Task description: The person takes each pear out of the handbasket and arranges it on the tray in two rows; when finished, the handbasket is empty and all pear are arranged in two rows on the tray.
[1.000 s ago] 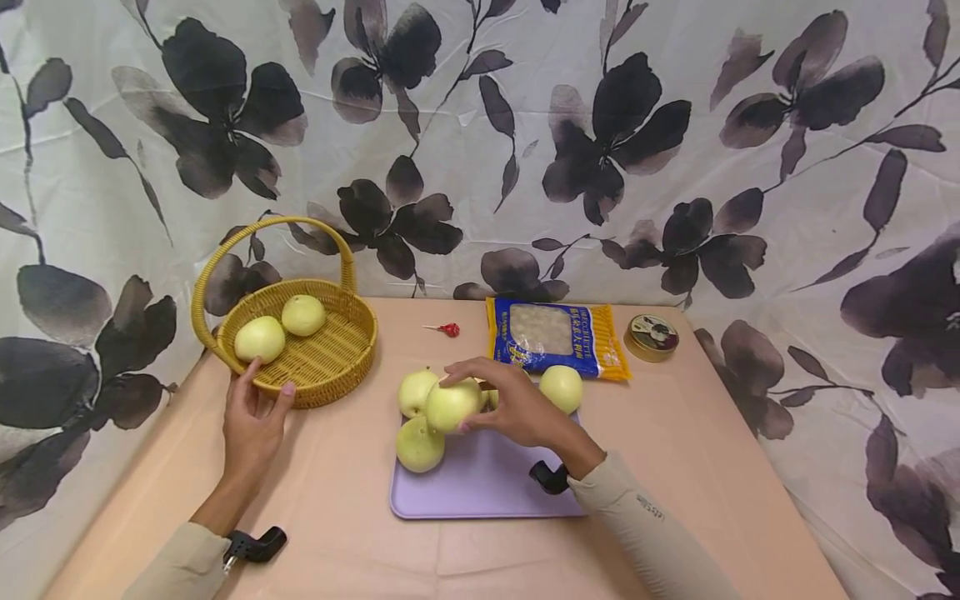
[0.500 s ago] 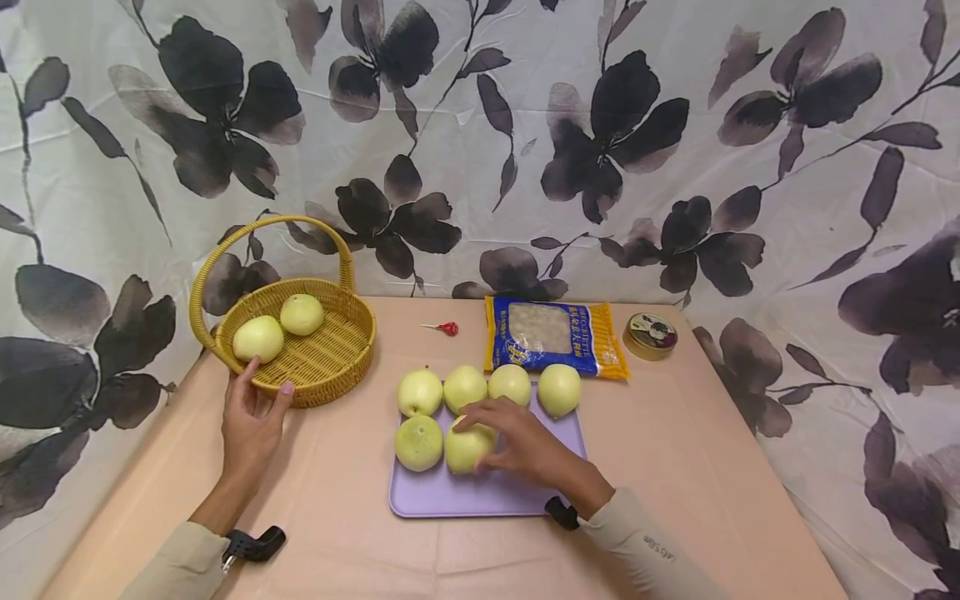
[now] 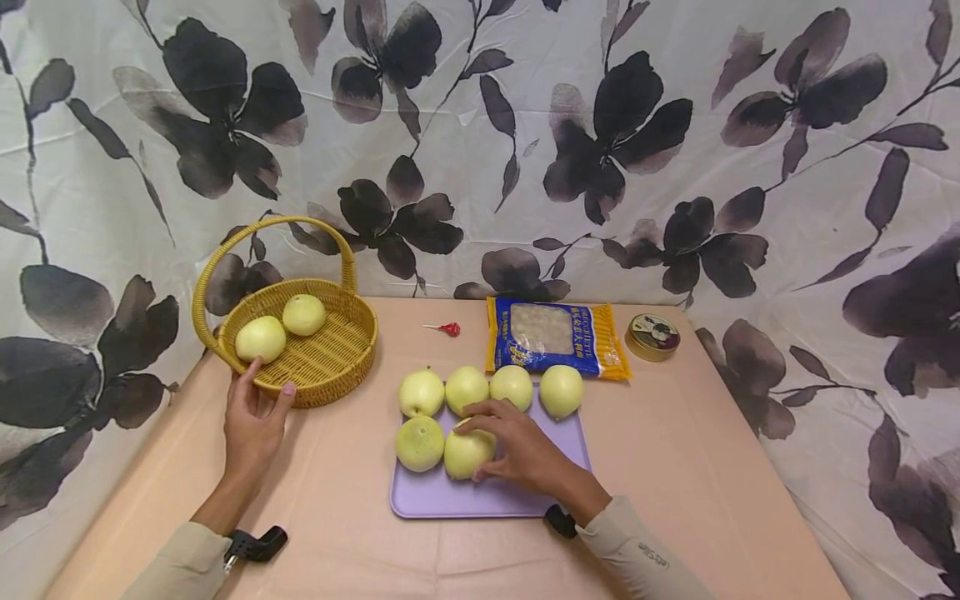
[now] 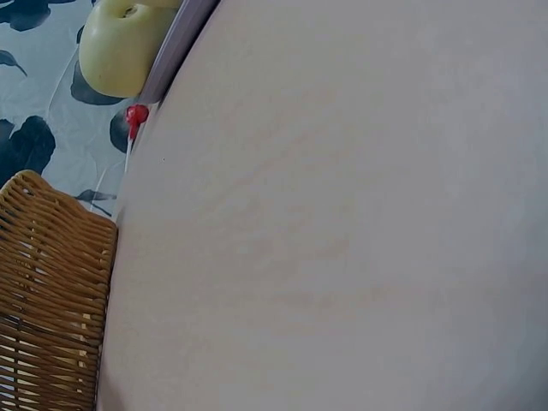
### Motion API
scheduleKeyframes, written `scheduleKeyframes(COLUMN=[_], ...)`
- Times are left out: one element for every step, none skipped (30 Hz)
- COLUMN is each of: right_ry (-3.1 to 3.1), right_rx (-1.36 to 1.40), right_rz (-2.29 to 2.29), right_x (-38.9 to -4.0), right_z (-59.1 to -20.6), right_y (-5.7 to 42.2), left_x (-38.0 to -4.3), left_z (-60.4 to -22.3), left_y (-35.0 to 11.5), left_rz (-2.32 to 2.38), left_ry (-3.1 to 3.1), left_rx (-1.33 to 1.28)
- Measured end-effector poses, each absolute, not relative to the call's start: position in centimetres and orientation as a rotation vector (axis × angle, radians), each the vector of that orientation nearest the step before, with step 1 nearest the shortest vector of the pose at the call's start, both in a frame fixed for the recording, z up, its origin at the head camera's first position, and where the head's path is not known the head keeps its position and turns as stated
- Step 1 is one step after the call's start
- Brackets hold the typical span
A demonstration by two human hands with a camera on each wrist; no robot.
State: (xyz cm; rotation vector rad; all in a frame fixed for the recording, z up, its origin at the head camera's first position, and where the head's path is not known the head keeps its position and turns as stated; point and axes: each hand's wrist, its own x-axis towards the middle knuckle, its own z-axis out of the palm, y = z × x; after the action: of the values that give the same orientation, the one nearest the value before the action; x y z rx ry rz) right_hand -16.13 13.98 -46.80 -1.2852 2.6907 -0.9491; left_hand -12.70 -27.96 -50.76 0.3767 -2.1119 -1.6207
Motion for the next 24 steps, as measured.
scheduleKeyframes(right_ry=[2.695,2.701,2.709,2.718,2.724,2.732,2.736,2.743,2.750,2.757,2.766,2.774,2.779,2.785,2.791,2.794,2.793,2.787,2.782,2.777,2.769,2.753,2.741,2.722], right_rx=[-1.271,-1.257,-1.244,-1.238,-1.229,-1.219,-1.211,-1.208,-1.211,-1.220,-1.226,-1.243,-1.263,-1.282,-1.307,-1.334,-1.362,-1.390,-1.416,-1.442,-1.472,-1.500,-1.522,-1.536], right_rz=[-0.954,-0.955,-0.956,-0.959,-0.967,-0.975,-0.990,-1.005,-1.019,-1.033,-1.041,-1.043,-1.046,-1.044,-1.038,-1.036,-1.036,-1.043,-1.051,-1.061,-1.075,-1.094,-1.113,-1.138], right_x=[-16.1,-16.1,-16.1,-16.1,-16.1,-16.1,-16.2,-16.3,-16.5,-16.7,-16.8,-17.1,-17.3,-17.5,-17.8,-18.0,-18.3,-18.5,-18.8,-19.0,-19.3,-19.5,-19.8,-20.1], right_z=[-46.7,-46.6,-46.5,-46.3,-46.2,-45.9,-45.6,-45.3,-44.9,-44.5,-44.0,-43.5,-43.1,-42.6,-42.1,-41.7,-41.2,-40.8,-40.4,-40.0,-39.6,-39.3,-39.0,-38.8], right_y=[14.0,14.1,14.2,14.3,14.3,14.4,14.4,14.4,14.3,14.2,14.0,13.6,13.3,12.9,12.4,11.8,11.3,10.7,10.1,9.4,8.8,8.1,7.4,6.7], left_x=[-12.7,-12.7,-12.7,-12.7,-12.8,-12.8,-12.8,-12.8,-12.7,-12.7,-12.7,-12.7,-12.7,-12.7,-12.7,-12.7,-12.7,-12.7,-12.7,-12.8,-12.8,-12.8,-12.8,-12.8], left_z=[-50.8,-50.7,-50.7,-50.7,-50.7,-50.7,-50.7,-50.7,-50.7,-50.7,-50.7,-50.7,-50.7,-50.7,-50.7,-50.8,-50.8,-50.8,-50.8,-50.8,-50.8,-50.8,-50.8,-50.8], left_y=[-27.9,-27.9,-27.9,-27.9,-27.9,-27.9,-27.9,-27.8,-27.8,-27.9,-27.9,-27.9,-27.9,-28.0,-28.0,-28.0,-28.0,-28.0,-28.0,-28.0,-28.0,-28.0,-28.0,-27.9], left_rz=[-1.619,-1.621,-1.626,-1.630,-1.635,-1.639,-1.644,-1.650,-1.653,-1.653,-1.654,-1.654,-1.654,-1.654,-1.653,-1.651,-1.649,-1.650,-1.649,-1.649,-1.646,-1.647,-1.647,-1.647], left_ry=[-2.111,-2.105,-2.099,-2.093,-2.085,-2.079,-2.073,-2.068,-2.066,-2.066,-2.065,-2.066,-2.066,-2.066,-2.069,-2.072,-2.075,-2.078,-2.082,-2.083,-2.086,-2.085,-2.085,-2.085], left_rx=[0.376,0.374,0.371,0.368,0.366,0.365,0.365,0.363,0.362,0.363,0.363,0.363,0.363,0.364,0.365,0.367,0.368,0.370,0.373,0.372,0.373,0.374,0.375,0.376])
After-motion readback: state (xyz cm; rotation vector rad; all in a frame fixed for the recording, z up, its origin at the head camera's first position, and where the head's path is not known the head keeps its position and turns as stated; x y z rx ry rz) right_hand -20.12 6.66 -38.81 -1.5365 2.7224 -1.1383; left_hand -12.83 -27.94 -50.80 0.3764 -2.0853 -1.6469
